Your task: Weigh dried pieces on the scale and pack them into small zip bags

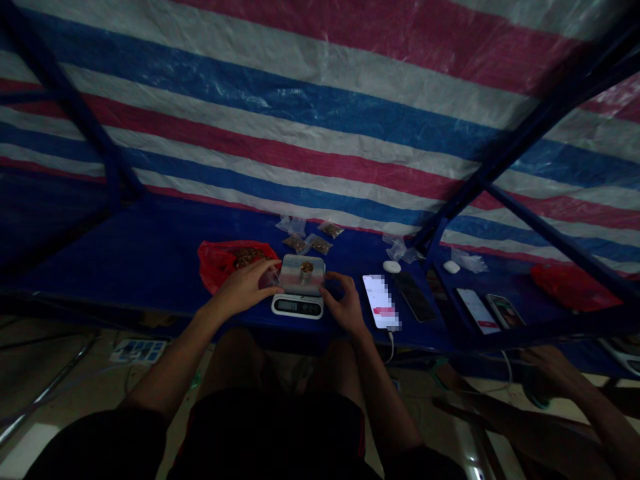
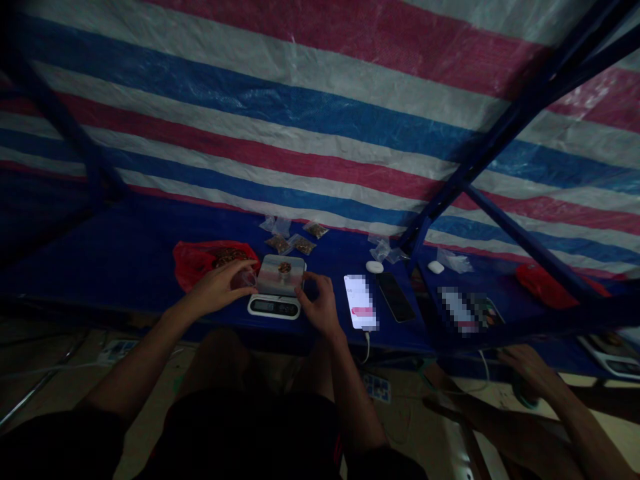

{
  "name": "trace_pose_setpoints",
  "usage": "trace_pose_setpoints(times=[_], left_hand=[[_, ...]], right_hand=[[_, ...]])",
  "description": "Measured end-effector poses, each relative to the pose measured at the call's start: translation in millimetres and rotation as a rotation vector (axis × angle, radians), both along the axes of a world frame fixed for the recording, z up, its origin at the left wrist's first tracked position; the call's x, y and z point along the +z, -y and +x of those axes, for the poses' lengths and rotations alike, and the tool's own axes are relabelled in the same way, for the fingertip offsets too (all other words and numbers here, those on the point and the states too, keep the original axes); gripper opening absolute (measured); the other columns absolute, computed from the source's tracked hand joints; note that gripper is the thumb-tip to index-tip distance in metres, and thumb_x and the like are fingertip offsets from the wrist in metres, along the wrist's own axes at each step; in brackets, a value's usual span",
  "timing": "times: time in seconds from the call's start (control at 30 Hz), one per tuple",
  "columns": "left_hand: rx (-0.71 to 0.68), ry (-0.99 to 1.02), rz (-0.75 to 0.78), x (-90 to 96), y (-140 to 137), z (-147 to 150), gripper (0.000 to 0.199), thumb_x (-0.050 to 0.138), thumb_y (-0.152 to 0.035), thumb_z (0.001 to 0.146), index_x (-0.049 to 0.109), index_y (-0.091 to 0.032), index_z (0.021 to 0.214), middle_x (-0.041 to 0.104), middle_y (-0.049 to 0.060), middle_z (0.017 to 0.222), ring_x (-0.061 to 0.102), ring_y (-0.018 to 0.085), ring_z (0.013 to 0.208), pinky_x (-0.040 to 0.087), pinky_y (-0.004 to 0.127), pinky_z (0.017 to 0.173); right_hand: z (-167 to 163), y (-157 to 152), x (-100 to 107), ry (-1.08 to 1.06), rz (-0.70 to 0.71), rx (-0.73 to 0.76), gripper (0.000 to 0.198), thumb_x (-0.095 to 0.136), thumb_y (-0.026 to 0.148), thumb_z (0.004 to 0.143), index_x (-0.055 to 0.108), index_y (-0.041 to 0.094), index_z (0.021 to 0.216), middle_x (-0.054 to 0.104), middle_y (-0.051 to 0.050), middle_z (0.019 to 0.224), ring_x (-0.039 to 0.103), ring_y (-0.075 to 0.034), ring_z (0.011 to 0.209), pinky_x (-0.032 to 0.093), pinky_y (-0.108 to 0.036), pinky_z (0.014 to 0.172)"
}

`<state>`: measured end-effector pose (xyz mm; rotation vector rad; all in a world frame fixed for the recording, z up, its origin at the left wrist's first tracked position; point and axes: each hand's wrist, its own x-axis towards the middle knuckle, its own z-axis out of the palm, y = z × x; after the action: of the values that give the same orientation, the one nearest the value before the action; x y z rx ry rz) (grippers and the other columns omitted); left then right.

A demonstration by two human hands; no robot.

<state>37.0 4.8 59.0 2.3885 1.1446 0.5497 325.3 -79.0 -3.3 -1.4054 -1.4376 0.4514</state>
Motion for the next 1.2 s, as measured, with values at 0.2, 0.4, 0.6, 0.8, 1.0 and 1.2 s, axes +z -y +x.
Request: trace_pose_setpoints(times=[0.2, 0.4, 0.6, 0.8, 1.0, 1.2], left_hand=[[0.027, -0.122, 0.077, 17.7, -12, 24, 0.066, 0.072, -0.053, 0.094, 0.056, -0.025, 0.151, 0.072, 0.011, 0.142, 0.072, 0.031, 0.123, 0.055, 0.041, 0.104], [0.031, -0.300, 0.100, 26.3, -18, 42, 0.078, 0.080, -0.056, 0.086, 0.055, -0.029, 0.155, 0.078, 0.011, 0.131, 0.076, 0.036, 0.117, 0.059, 0.043, 0.097], [0.042, -0.346, 0.103, 34.0, -19, 48, 0.084, 0.082, -0.063, 0.083, 0.055, -0.031, 0.156, 0.081, 0.011, 0.124, 0.077, 0.036, 0.116, 0.057, 0.043, 0.101], [0.014, -0.308, 0.103, 38.4, -24, 50, 0.081, 0.081, -0.059, 0.086, 0.056, -0.029, 0.157, 0.081, 0.012, 0.122, 0.077, 0.037, 0.114, 0.057, 0.043, 0.098], [-0.054, -0.159, 0.086, 35.9, -28, 50, 0.074, 0.084, -0.049, 0.084, 0.061, -0.030, 0.152, 0.081, 0.009, 0.122, 0.077, 0.035, 0.113, 0.058, 0.042, 0.098], [-0.081, -0.138, 0.045, 31.6, -31, 55, 0.077, 0.085, -0.048, 0.083, 0.060, -0.027, 0.153, 0.080, 0.012, 0.125, 0.077, 0.036, 0.113, 0.058, 0.044, 0.098]], right_hand=[[-4, -39, 14, 0.214, 0.027, 0.056, 0.039, 0.086, 0.032, 0.083, 0.075, 0.021, 0.119, 0.077, -0.012, 0.120, 0.065, -0.032, 0.117, 0.052, -0.050, 0.105], [-9, -54, 19, 0.286, -0.058, 0.122, 0.036, 0.086, 0.030, 0.081, 0.079, 0.023, 0.115, 0.081, -0.009, 0.114, 0.070, -0.031, 0.110, 0.054, -0.047, 0.100], [-16, -57, 21, 0.292, -0.076, 0.109, 0.035, 0.085, 0.035, 0.084, 0.080, 0.022, 0.116, 0.081, -0.010, 0.112, 0.070, -0.030, 0.109, 0.053, -0.044, 0.098], [-17, -61, 29, 0.313, -0.059, 0.221, 0.029, 0.084, 0.036, 0.085, 0.080, 0.025, 0.112, 0.082, -0.008, 0.114, 0.070, -0.028, 0.112, 0.052, -0.043, 0.100], [-15, -61, 45, 0.434, -0.058, 0.280, 0.031, 0.085, 0.034, 0.086, 0.079, 0.025, 0.114, 0.082, -0.009, 0.117, 0.070, -0.031, 0.114, 0.050, -0.046, 0.101], [-15, -61, 53, 0.423, -0.050, 0.390, 0.028, 0.081, 0.031, 0.089, 0.078, 0.022, 0.115, 0.082, -0.010, 0.114, 0.075, -0.028, 0.104, 0.053, -0.040, 0.094]])
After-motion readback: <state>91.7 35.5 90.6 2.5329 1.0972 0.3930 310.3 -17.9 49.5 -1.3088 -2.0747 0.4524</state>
